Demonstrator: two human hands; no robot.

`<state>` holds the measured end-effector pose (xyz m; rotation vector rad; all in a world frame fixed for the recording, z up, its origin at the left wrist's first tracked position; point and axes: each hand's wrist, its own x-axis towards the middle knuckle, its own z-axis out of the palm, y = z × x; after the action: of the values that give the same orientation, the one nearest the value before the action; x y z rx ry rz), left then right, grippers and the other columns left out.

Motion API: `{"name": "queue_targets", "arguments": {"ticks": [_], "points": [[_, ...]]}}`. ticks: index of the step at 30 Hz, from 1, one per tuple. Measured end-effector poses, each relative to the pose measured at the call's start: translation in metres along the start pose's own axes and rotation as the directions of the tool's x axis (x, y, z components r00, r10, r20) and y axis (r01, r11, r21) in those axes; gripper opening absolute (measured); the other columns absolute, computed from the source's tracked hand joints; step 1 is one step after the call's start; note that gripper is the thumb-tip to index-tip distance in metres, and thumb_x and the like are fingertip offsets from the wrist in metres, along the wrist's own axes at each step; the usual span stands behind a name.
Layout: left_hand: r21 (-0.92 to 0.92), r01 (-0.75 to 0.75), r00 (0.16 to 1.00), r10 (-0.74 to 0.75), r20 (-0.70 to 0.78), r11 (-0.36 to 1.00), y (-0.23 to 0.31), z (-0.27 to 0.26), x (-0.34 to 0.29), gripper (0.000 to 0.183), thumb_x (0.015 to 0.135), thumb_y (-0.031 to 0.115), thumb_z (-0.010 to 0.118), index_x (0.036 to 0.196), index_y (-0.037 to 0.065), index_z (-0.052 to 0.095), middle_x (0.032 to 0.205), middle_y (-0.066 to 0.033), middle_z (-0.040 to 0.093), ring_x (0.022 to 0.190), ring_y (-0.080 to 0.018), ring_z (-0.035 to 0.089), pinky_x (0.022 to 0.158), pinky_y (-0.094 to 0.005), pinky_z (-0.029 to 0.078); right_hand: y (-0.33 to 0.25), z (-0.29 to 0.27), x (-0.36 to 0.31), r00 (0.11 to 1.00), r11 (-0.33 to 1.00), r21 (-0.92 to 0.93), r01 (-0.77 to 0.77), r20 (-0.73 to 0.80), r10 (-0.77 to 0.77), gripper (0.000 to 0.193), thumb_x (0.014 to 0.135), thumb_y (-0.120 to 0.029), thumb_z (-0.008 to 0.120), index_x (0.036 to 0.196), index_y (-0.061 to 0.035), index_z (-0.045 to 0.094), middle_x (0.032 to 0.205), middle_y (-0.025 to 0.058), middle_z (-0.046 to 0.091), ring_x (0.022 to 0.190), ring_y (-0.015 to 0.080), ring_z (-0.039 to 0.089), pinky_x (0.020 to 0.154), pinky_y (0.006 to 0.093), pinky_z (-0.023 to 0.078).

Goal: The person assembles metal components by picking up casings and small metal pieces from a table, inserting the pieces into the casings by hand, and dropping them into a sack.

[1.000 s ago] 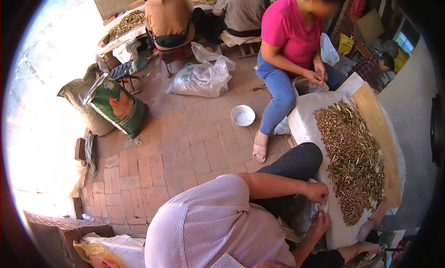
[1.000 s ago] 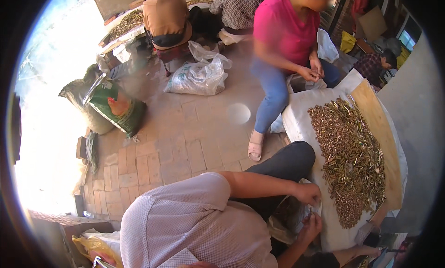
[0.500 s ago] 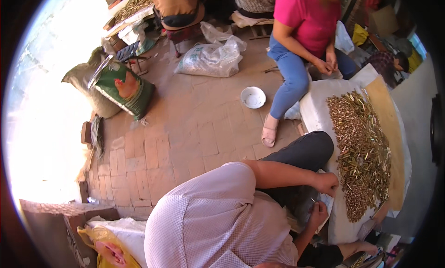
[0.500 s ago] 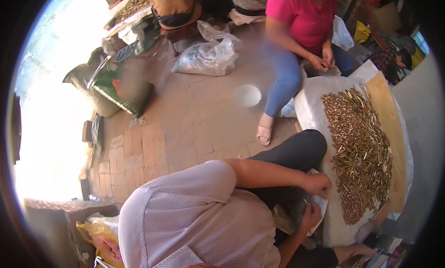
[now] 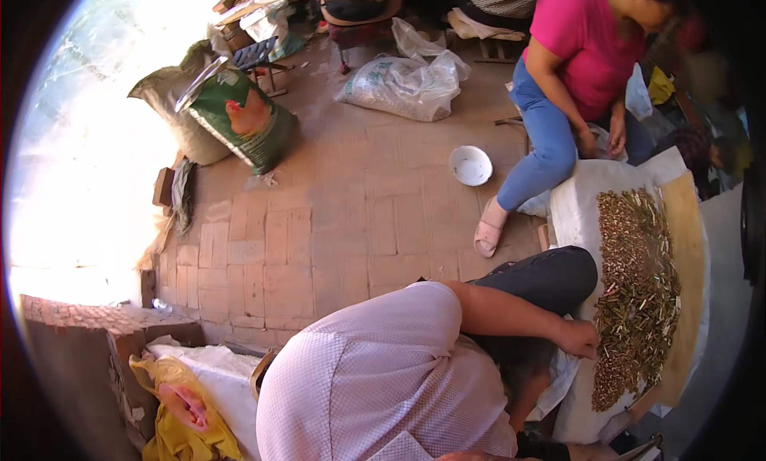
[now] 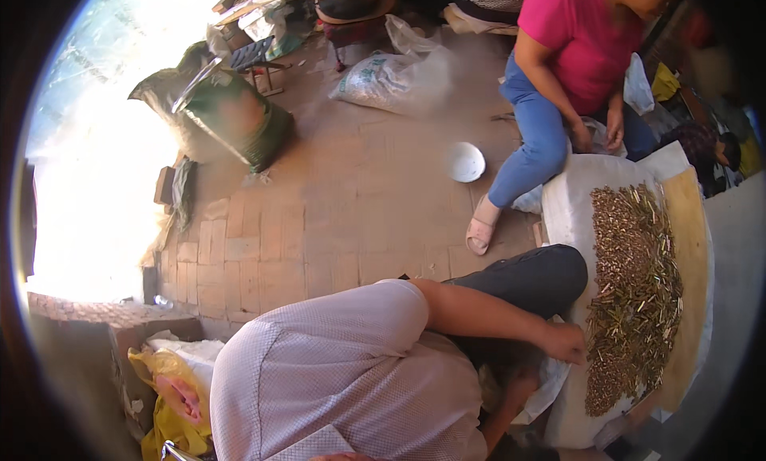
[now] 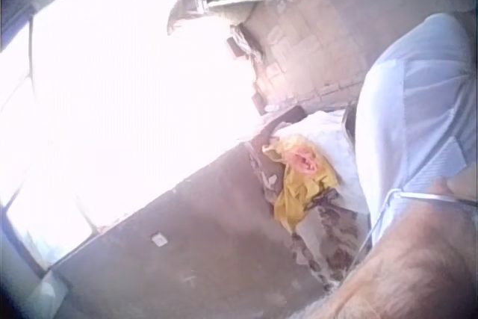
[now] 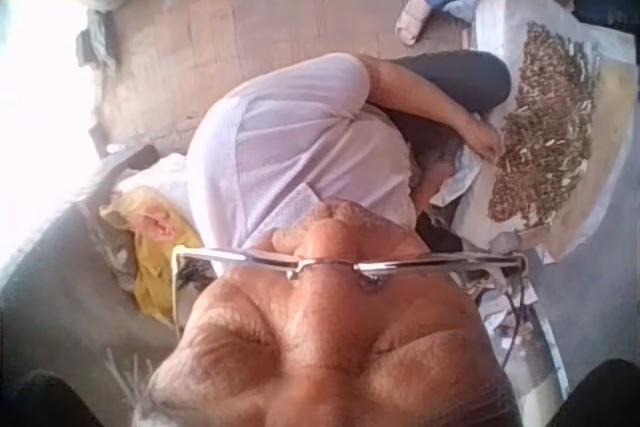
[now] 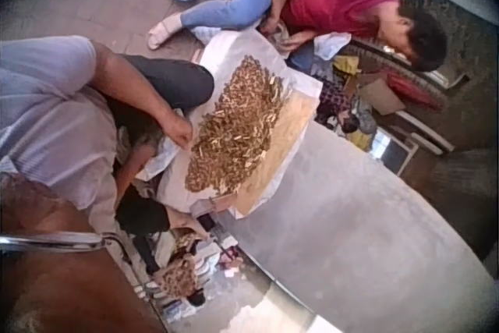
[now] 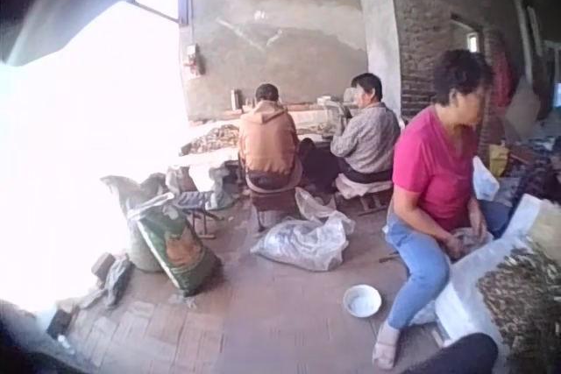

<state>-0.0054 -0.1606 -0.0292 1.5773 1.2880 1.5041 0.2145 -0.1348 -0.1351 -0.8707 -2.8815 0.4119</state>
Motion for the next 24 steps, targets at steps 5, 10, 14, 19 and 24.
{"name": "queue_targets", "arguments": {"ticks": [5, 10, 14, 19, 24], "points": [[-0.033, -0.004, 1.0, 0.004, 0.004, 0.999, 0.006, -0.008, -0.001, 0.036, 0.089, 0.031, 0.061, 0.068, 0.002, 0.068, 0.066, -0.0133, 0.066, 0.066, -0.0309, 0.066, 0.065, -0.0423, 0.051, -0.016, -0.005, -0.002, 0.997, 0.996, 0.083, 0.02, -0.071, -0.014, 0.015, 0.078, -0.011, 0.06, 0.082, 0.0032, 0.062, 0.081, 0.0257, 0.06, 0.078, 0.0451, 0.058, 0.071, 0.0514, 0.046], [0.027, -0.052, 0.998, 0.052, -0.025, 0.998, 0.01, -0.011, -0.005, 0.035, 0.09, 0.029, 0.06, 0.069, 0.001, 0.066, 0.068, -0.0169, 0.065, 0.066, -0.0307, 0.066, 0.067, -0.0417, 0.05, -0.02, -0.007, -0.004, 0.995, 1.0, -0.015, 0.021, -0.099, -0.022, 0.017, 0.079, -0.013, 0.06, 0.082, 0.0031, 0.062, 0.082, 0.0254, 0.059, 0.078, 0.0448, 0.057, 0.07, 0.0517, 0.046], [0.033, 0.053, 0.999, -0.053, 0.009, 0.998, 0.011, -0.012, -0.005, 0.033, 0.089, 0.027, 0.062, 0.073, -0.001, 0.064, 0.07, -0.0184, 0.065, 0.068, -0.0309, 0.067, 0.066, -0.041, 0.05, -0.035, -0.015, 0.0, 0.988, 0.997, 0.076, -0.024, -0.147, 0.035, 0.016, 0.078, -0.013, 0.06, 0.079, 0.0027, 0.064, 0.078, 0.0251, 0.06, 0.075, 0.0443, 0.059, 0.068, 0.0513, 0.047], [0.045, 0.017, 0.997, -0.021, 0.074, 0.999, 0.016, -0.005, 0.0, 0.032, 0.09, 0.025, 0.063, 0.075, -0.002, 0.064, 0.07, -0.0186, 0.064, 0.068, -0.0305, 0.067, 0.064, -0.0409, 0.051, -0.037, -0.026, -0.003, 0.976, 0.991, 0.127, -0.036, -0.209, 0.062, 0.013, 0.076, -0.009, 0.061, 0.082, 0.0017, 0.065, 0.079, 0.0244, 0.061, 0.076, 0.0443, 0.059, 0.069, 0.0511, 0.047], [0.013, 0.05, 0.997, -0.051, 0.053, 0.999, 0.013, -0.002, -0.002, 0.033, 0.094, 0.026, 0.06, 0.08, -0.003, 0.065, 0.069, -0.0189, 0.063, 0.06, -0.0277, 0.063, 0.062, -0.0395, 0.05, -0.045, -0.033, -0.003, 0.979, 0.989, 0.139, -0.054, -0.187, 0.08, 0.014, 0.075, -0.007, 0.063, 0.086, 0.0005, 0.065, 0.083, 0.0242, 0.063, 0.078, 0.0438, 0.061, 0.071, 0.0505, 0.049]]}}
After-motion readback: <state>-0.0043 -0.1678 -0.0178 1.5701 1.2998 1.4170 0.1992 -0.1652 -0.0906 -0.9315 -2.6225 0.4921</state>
